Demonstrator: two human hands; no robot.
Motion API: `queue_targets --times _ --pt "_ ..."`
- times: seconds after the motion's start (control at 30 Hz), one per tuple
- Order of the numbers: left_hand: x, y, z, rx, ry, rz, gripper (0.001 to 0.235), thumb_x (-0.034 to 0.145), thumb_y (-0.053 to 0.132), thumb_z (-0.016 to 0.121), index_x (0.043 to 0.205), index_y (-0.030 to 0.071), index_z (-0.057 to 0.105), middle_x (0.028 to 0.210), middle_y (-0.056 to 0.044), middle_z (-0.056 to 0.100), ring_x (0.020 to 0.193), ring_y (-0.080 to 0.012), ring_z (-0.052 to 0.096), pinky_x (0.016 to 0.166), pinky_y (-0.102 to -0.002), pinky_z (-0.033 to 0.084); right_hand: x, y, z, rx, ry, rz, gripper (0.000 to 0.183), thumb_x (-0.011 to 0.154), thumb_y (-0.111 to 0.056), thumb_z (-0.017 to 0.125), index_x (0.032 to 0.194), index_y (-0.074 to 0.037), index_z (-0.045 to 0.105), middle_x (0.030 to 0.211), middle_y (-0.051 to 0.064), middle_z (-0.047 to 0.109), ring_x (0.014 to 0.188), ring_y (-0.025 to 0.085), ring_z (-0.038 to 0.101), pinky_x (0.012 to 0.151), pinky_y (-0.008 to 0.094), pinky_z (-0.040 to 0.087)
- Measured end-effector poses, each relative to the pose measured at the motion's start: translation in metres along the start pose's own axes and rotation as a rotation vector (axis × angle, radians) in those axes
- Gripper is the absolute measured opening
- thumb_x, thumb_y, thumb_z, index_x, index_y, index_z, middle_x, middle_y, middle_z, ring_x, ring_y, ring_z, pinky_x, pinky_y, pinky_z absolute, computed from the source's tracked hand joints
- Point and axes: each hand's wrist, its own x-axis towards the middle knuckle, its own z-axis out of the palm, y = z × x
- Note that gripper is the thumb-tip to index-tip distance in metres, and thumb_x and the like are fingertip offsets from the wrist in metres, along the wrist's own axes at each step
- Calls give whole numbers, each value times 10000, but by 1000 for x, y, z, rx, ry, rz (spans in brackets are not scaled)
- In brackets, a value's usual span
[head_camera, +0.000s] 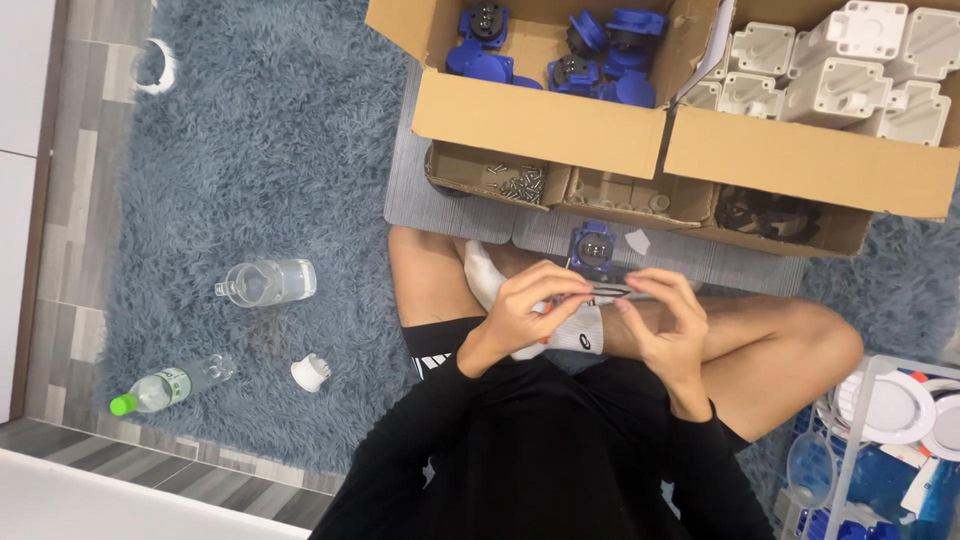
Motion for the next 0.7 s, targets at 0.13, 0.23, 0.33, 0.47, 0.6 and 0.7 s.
queue_targets --times 0.13,0.23,0.33,0.47,0.6,0.7 --pt "1 0 -1 68 7 71 130 948 -51 821 1031 46 845 1015 -101 828 797 -285 767 663 -346 626 -6 3 3 -105 59 -128 238 871 -19 940 1093 -13 853 1059 178 783 962 336 781 866 435 610" --pt "-3 -4 3 62 7 98 137 947 -55 821 1032 48 851 1038 -104 830 841 -296 783 697 -356 644 -11 8 5 -101 63 -139 150 884 9 918 1019 -44 881 996 156 803 864 303 784 803 399 619" --pt "-1 -2 -1 49 -14 101 138 947 -67 809 1023 40 853 1044 -125 822 827 -314 768 704 -383 643 -12 11 5 -89 87 -173 143 864 -21 944 988 -44 877 967 161 811 821 299 786 769 398 630" --pt "-1 -8 -2 11 -16 74 139 952 -71 801 1028 32 856 1030 -144 819 834 -333 773 708 -392 647 -10 10 1 -114 80 -177 116 875 -15 929 977 -49 884 959 167 815 800 304 788 748 391 628" --pt "-1 -10 -3 27 -11 92 97 959 -52 799 991 20 855 1014 -150 821 841 -340 773 750 -420 658 -10 8 0 -117 67 -178 130 897 19 912 1003 -42 868 979 180 811 807 316 789 737 410 633" --pt "1 -1 -3 58 -20 96 94 970 -42 795 976 28 858 1021 -140 823 857 -335 776 758 -410 661 -18 12 0 -127 72 -193 117 893 12 930 985 -37 876 997 185 815 811 306 783 729 397 631"
